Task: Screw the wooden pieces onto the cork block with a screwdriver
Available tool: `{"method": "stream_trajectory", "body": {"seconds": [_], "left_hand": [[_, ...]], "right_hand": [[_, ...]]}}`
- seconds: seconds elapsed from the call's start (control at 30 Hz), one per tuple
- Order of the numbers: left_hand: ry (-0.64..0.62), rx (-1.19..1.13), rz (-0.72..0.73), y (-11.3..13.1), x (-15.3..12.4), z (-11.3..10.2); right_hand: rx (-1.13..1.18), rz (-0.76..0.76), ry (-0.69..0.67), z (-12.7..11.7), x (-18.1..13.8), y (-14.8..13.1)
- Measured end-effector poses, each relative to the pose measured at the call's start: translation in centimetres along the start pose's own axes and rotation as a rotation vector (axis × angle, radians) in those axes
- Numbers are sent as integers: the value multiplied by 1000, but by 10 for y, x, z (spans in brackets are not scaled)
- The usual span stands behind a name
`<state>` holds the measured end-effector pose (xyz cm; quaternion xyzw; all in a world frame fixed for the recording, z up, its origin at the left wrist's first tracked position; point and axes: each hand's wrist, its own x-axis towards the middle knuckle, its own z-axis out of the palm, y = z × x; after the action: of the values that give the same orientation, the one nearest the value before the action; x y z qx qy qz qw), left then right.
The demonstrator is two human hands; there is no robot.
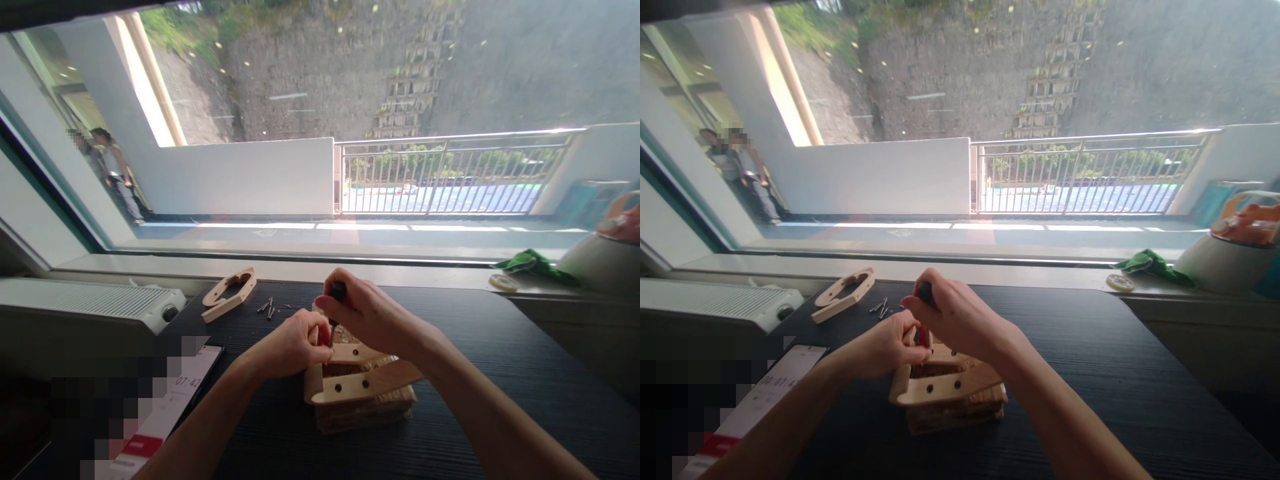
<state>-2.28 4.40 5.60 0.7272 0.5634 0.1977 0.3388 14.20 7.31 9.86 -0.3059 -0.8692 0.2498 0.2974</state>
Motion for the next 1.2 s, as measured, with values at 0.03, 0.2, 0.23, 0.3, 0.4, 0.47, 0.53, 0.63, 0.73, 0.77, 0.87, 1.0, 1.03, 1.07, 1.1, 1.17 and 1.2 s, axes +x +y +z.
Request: {"method": "stream_trajectory", "body": {"seconds": [0.03,0.2,0.23,0.3,0.4,0.47,0.53,0.63,0.73,0.77,0.87,1.0,1.03,1.07,1.1,1.17,1.2], "left_hand": [[-9,4,1,0,0,0],[-38,23,-17,3,1,-2],[-39,26,-22,4,0,-2],[-44,25,-20,5,0,-3],[-31,32,-1,4,-2,-2],[6,53,3,3,-2,0],[36,70,0,0,-1,2],[51,50,-14,-4,0,6],[33,-20,-36,-5,-1,7],[15,-47,-42,-5,-2,6],[-35,-106,-71,-3,-4,4],[1,-103,-74,-3,-5,3],[16,-100,-64,-3,-5,4],[27,-99,-56,-4,-5,5],[34,-100,-50,-5,-4,5],[36,-107,-44,-5,-4,6],[34,-111,-42,-5,-4,6]], "right_hand": [[1,-1,1,0,0,0],[-9,-27,6,0,0,2],[-7,-31,10,1,1,3],[-2,-38,15,1,1,5],[4,-42,11,1,2,7],[7,-35,-1,0,3,7],[2,-31,-8,-1,3,6],[-6,-32,-12,-2,2,4],[-7,-35,-22,-2,1,2],[-7,-38,-24,-2,1,2],[-11,-47,-25,-2,1,1],[-32,-47,-22,-2,1,1],[-35,-48,-20,-2,1,1],[-35,-49,-21,-2,1,2],[-33,-49,-23,-2,1,2],[-25,-49,-29,-3,1,2],[-23,-46,-31,-3,1,2]]}}
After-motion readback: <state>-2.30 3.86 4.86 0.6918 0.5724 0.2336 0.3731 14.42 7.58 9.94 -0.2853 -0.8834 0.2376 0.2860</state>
